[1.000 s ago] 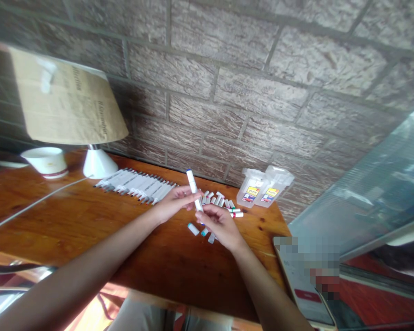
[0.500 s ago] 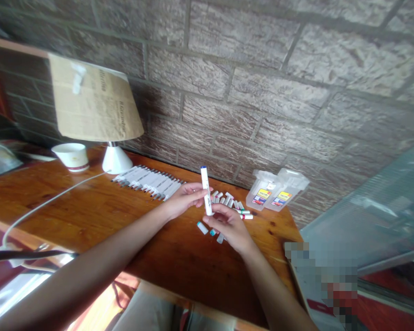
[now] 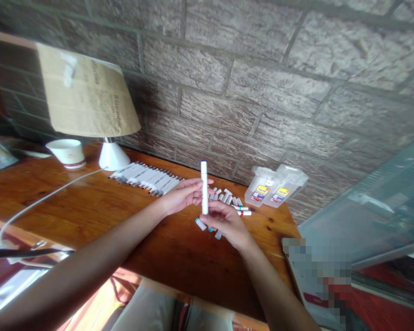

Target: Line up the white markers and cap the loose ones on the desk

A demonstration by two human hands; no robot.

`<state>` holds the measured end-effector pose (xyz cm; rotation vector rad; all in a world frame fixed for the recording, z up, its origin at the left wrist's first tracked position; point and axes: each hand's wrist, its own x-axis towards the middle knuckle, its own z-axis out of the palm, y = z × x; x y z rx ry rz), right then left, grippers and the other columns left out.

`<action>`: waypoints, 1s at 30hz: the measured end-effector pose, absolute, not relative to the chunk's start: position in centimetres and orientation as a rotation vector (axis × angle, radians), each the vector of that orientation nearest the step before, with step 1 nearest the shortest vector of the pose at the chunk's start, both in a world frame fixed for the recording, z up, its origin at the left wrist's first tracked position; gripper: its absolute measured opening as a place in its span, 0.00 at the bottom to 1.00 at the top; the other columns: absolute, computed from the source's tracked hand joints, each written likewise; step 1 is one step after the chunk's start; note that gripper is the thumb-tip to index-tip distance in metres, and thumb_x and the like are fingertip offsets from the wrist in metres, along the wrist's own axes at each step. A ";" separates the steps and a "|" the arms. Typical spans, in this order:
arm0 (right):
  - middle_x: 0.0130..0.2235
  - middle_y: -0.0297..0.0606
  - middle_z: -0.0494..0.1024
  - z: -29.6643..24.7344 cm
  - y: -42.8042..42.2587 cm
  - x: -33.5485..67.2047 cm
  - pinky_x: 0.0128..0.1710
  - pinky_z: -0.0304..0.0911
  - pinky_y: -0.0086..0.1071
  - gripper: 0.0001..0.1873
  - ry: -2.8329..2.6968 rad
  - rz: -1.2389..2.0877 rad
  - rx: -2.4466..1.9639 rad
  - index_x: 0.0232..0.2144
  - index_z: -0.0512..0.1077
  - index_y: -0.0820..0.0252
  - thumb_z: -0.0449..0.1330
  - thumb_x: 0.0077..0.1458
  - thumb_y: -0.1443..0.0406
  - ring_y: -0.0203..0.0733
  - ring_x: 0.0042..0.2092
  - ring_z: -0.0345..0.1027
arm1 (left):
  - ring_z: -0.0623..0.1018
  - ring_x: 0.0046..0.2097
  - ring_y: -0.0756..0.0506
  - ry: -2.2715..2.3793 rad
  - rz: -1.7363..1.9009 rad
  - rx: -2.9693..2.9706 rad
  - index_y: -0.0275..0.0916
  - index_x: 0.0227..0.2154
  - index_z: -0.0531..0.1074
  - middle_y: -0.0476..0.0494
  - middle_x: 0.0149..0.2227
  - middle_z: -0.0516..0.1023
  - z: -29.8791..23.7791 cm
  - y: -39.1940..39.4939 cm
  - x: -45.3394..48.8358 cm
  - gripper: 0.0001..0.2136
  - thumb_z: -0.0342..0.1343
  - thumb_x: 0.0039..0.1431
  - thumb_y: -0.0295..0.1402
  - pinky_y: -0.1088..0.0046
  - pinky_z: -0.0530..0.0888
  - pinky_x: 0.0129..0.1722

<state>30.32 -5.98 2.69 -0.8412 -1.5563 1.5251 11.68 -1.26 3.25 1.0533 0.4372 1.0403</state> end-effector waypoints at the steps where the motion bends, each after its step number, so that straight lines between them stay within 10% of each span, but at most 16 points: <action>1: 0.33 0.32 0.78 2.7 -6.0 30.3 0.30 0.65 0.27 0.19 -1.556 1.522 -0.840 0.40 0.77 0.57 0.72 0.44 0.60 0.31 0.29 0.68 | 0.75 0.29 0.53 0.440 1.047 1.052 0.36 0.48 0.78 0.37 0.39 0.82 3.2 -1.3 11.7 0.19 0.65 0.55 0.39 0.78 0.67 0.29; 30: 0.31 0.34 0.80 2.8 -5.8 30.5 0.23 0.56 0.24 0.17 -1.425 1.568 -0.904 0.38 0.77 0.59 0.70 0.46 0.57 0.29 0.24 0.63 | 0.74 0.30 0.53 0.540 1.146 1.098 0.39 0.44 0.80 0.42 0.36 0.82 3.8 -1.5 11.6 0.21 0.73 0.43 0.33 0.79 0.66 0.28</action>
